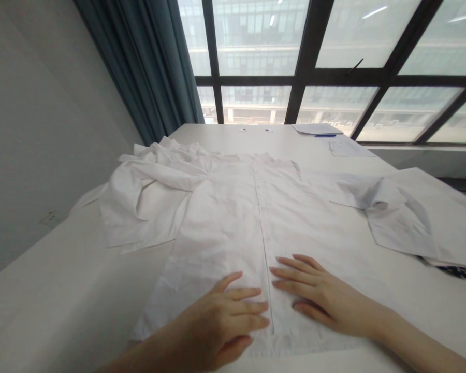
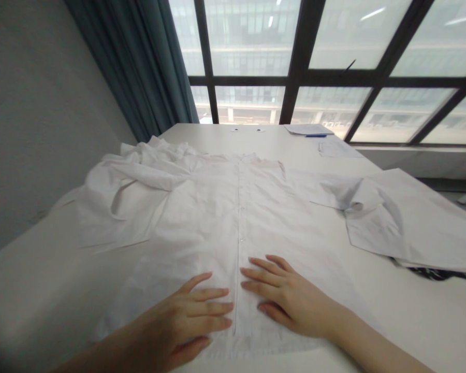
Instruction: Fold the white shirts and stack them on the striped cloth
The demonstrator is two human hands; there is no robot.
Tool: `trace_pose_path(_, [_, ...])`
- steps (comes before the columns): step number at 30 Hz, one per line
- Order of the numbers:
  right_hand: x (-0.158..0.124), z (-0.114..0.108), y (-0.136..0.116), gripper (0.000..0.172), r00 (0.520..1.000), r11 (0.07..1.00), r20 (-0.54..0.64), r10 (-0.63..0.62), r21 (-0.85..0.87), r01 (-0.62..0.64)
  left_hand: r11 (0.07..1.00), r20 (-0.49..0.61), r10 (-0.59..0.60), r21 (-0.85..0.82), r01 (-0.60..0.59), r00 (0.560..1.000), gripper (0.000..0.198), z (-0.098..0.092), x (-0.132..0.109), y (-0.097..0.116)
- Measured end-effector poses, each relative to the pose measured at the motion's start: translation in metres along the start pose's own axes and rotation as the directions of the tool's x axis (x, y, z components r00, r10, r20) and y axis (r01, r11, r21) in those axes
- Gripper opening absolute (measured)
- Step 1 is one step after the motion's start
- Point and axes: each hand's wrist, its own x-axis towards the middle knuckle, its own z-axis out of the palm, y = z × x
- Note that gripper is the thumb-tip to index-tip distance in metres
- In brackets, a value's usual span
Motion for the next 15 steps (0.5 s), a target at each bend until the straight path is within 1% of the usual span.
trace_pose_path(3, [0.001,-0.001,0.000,0.044,0.999,1.000,0.047,-0.017,-0.021,0.018,1.000,0.022,0.025,0.007,-0.025,0.999,0.031,-0.001,0.000,0.000])
trace_pose_path(7, [0.003,-0.010,-0.007,0.039,0.994,0.998,0.096,-0.059,0.014,0.058,0.999,0.030,0.038,0.002,-0.038,0.999,0.027,0.000,-0.001,0.001])
trace_pose_path(12, [0.001,-0.016,-0.010,0.038,0.991,0.989,0.062,-0.115,0.099,0.109,0.999,0.058,0.039,0.005,-0.039,0.998,0.028,0.001,-0.003,0.001])
trace_pose_path(15, [0.001,-0.011,-0.007,0.039,0.994,0.989,-0.006,-0.113,0.091,0.113,0.999,0.099,0.034,0.023,-0.036,0.994,0.035,0.003,-0.003,0.001])
